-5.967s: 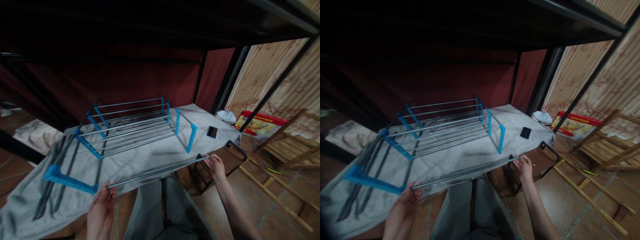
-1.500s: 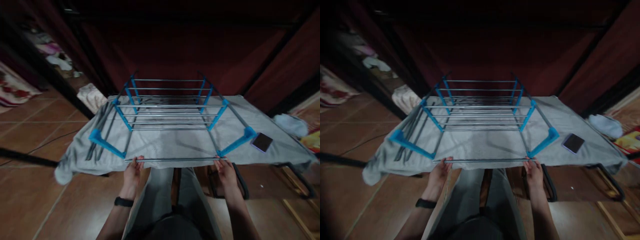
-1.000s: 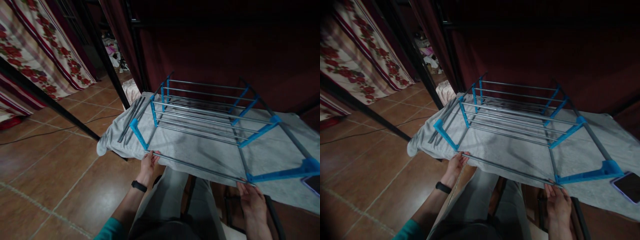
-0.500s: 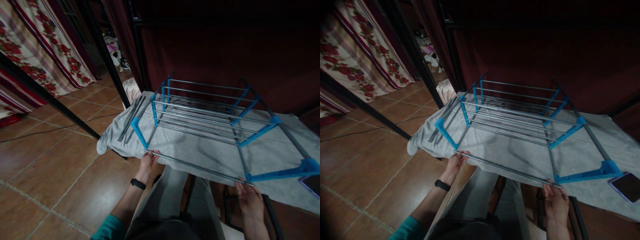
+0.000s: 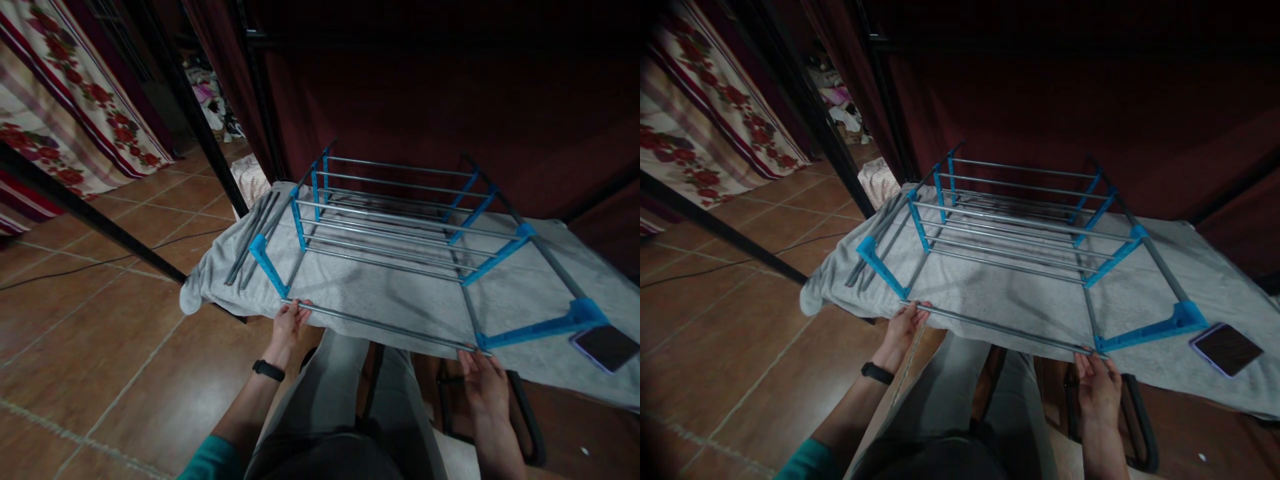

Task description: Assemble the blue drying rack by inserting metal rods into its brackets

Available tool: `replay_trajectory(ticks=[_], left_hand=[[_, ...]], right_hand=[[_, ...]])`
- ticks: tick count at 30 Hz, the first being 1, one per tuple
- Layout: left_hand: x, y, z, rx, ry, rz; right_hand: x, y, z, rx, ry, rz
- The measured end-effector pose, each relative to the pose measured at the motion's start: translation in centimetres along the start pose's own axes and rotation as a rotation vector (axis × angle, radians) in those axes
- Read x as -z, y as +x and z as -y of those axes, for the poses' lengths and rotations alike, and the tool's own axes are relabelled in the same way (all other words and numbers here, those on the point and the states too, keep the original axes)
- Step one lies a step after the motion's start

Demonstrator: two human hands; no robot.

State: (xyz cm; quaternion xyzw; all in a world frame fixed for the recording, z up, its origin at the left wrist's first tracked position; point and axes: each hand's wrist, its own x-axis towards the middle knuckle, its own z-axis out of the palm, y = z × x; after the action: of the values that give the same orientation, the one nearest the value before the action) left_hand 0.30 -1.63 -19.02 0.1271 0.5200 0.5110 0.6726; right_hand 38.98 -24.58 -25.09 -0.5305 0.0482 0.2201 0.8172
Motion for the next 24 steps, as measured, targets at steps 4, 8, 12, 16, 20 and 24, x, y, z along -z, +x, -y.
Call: replay_trajectory(ticks=[4, 8, 12, 16, 20, 24], left_hand=[[0.0, 0.0, 0.0, 0.012, 0.002, 0.008], [0.0, 0.0, 0.0, 0.036, 0.009, 0.018], [0.0, 0.1, 0.0, 0.044, 0.017, 0.027], [0.1, 0.0, 0.1, 0.035, 0.030, 0.028], [0.2, -0.5, 0.2, 0.031, 0.047, 0.034], [0.5, -1.0, 0.1, 0.011, 0.066, 0.058]], right_hand=[[0.1, 0.0, 0.1, -0.012, 0.006, 0.003], [0.0, 0.0, 0.1, -0.005, 0.010, 0.001], [0.0, 0.1, 0.0, -0.006, 0.007, 0.022], [0.2, 0.1, -0.2, -0.002, 0.006, 0.044], [0.3, 0.0, -0.3, 0.009, 0.009, 0.034], [0.1, -0.5, -0.6, 0.024, 0.042, 0.009]])
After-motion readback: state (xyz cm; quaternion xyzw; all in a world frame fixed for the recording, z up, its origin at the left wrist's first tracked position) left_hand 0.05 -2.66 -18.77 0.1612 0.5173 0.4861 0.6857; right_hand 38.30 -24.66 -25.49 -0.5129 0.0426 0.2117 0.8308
